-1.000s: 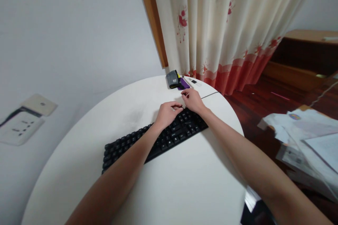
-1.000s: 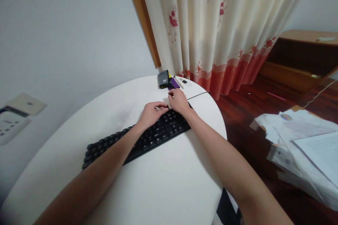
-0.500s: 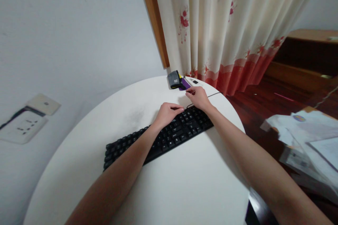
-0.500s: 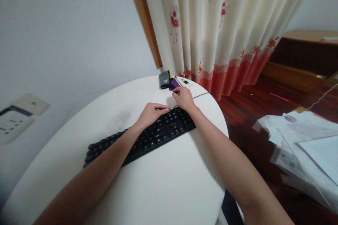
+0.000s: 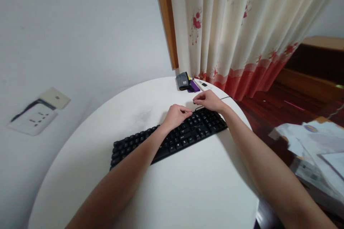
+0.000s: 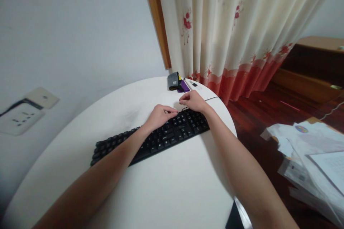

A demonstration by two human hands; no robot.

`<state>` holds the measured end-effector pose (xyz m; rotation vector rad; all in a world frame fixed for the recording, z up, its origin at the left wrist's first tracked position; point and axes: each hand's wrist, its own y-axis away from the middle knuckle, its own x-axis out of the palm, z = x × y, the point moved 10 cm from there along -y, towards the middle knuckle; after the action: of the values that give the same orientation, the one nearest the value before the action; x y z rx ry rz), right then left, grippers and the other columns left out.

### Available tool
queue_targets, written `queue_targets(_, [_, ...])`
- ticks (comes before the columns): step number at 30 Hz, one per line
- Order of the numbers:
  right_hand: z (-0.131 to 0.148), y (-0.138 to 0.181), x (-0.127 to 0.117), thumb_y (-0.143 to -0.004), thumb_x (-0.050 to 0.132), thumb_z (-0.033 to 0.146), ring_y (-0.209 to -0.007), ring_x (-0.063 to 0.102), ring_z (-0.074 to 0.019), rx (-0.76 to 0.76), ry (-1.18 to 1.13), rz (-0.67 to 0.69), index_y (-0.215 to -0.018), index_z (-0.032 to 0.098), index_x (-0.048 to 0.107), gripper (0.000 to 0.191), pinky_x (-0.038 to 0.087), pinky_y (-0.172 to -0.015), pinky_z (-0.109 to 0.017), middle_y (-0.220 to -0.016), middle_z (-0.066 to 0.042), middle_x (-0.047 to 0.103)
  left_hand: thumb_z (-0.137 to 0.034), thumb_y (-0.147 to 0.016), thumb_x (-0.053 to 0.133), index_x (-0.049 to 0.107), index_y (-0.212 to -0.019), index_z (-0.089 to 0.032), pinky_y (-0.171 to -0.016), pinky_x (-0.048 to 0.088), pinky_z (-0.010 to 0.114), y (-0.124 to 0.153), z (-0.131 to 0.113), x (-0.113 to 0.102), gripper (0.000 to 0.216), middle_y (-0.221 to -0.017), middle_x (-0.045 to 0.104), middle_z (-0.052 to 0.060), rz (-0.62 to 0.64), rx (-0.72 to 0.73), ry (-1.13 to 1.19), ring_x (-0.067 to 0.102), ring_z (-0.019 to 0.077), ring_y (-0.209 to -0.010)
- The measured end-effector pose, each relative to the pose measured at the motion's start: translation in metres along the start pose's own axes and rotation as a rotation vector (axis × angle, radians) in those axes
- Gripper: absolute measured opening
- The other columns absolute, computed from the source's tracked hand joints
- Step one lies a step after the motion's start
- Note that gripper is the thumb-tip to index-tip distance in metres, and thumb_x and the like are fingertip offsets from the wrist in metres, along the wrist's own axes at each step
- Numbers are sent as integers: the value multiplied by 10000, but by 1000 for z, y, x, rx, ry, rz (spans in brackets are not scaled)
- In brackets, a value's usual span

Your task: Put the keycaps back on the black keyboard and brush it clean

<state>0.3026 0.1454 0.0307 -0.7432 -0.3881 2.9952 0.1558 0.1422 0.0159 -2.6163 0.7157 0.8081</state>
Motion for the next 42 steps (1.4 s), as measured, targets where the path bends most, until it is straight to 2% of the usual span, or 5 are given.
queue_targets(9, [1,4,12,-753,662,252,-734,657,-168,-18,-29,188,-804,141,745,148,513,-710,-279,-781,-53,741,-230,-798,678,797,-876,-183,-680,509,289,1,3,2,150,-849,777,60,12,-10,21,693,200,-743])
queue_targets(18, [6,10,25,-733,671,256,-708,632,-160,-57,90,329,-820,156,779,171,487,-689,-265,-773,-35,748,-211,-761,707,800,-861,-214,-650,481,282,2,-8,-2,136,-791,766,39,-61,95,-136,635,171,-666])
queue_targets(26, [7,12,34,-726,676,232,-698,616,-165,-67,110,370,-815,168,781,152,479,-688,-270,-740,-22,736,-259,-752,732,794,-824,-220,-637,468,280,4,-10,-3,103,-737,741,31,-95,106,-196,617,175,-664])
queue_targets(33, [5,12,36,-709,688,162,-690,628,-168,-67,176,345,-771,183,748,88,480,-705,-281,-721,-13,722,-249,-789,711,787,-828,-234,-791,483,314,5,-16,2,87,-838,748,37,-71,212,-260,644,186,-756])
queue_targets(42, [1,13,39,-694,695,174,-688,625,-169,-54,181,364,-767,177,710,75,477,-700,-284,-709,-9,703,-239,-832,665,777,-844,-226,-853,479,336,9,-28,5,113,-868,738,55,-30,282,-383,646,217,-854])
